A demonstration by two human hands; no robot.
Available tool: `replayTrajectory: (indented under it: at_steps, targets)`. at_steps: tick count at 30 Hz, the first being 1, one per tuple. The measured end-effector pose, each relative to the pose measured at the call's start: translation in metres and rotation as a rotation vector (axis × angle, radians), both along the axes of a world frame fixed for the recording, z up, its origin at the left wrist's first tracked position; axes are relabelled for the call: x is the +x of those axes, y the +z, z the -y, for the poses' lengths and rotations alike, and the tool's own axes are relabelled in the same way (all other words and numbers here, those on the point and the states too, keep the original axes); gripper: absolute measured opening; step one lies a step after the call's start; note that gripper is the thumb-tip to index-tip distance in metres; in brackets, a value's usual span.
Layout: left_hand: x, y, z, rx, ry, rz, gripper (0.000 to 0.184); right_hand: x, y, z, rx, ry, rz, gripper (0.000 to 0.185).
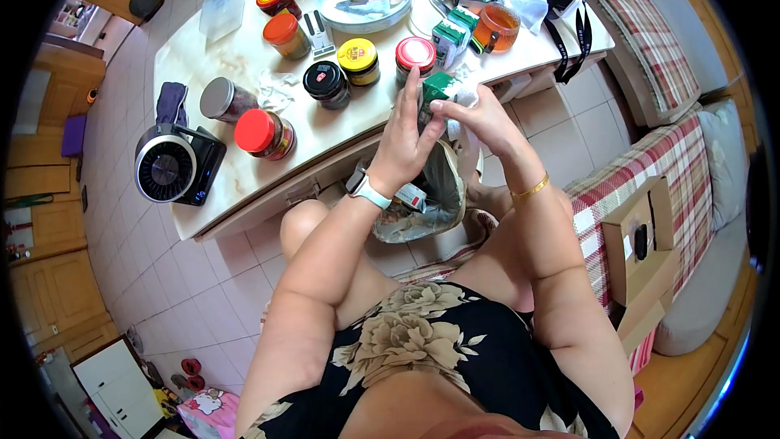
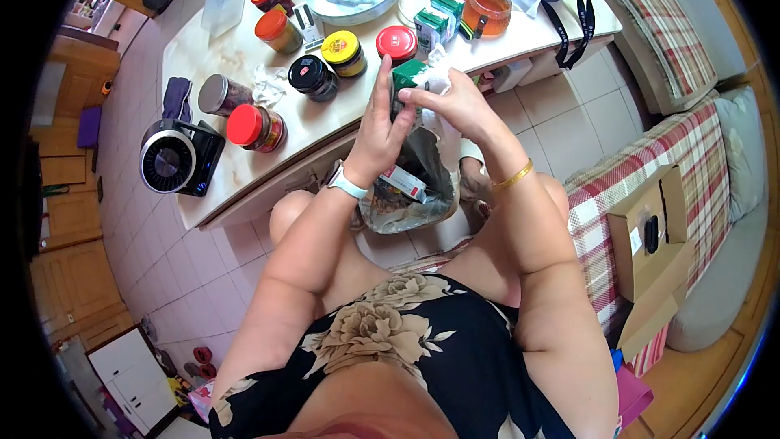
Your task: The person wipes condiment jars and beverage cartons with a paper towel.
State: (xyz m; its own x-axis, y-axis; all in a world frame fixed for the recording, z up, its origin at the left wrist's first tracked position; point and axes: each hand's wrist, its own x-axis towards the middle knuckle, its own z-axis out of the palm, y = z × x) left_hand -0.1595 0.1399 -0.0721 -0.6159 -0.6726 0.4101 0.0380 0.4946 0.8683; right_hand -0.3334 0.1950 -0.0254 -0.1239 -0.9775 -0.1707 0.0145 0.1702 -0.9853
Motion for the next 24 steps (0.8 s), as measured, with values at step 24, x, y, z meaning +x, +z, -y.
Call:
replayTrajectory:
  at_steps: [24]
  targets:
    - [0.002, -0.006, 0.002, 0.316, 0.216, -0.103, 0.055, -0.038, -0.006, 0.011, -0.218, -0.592, 0.230, 0.043]
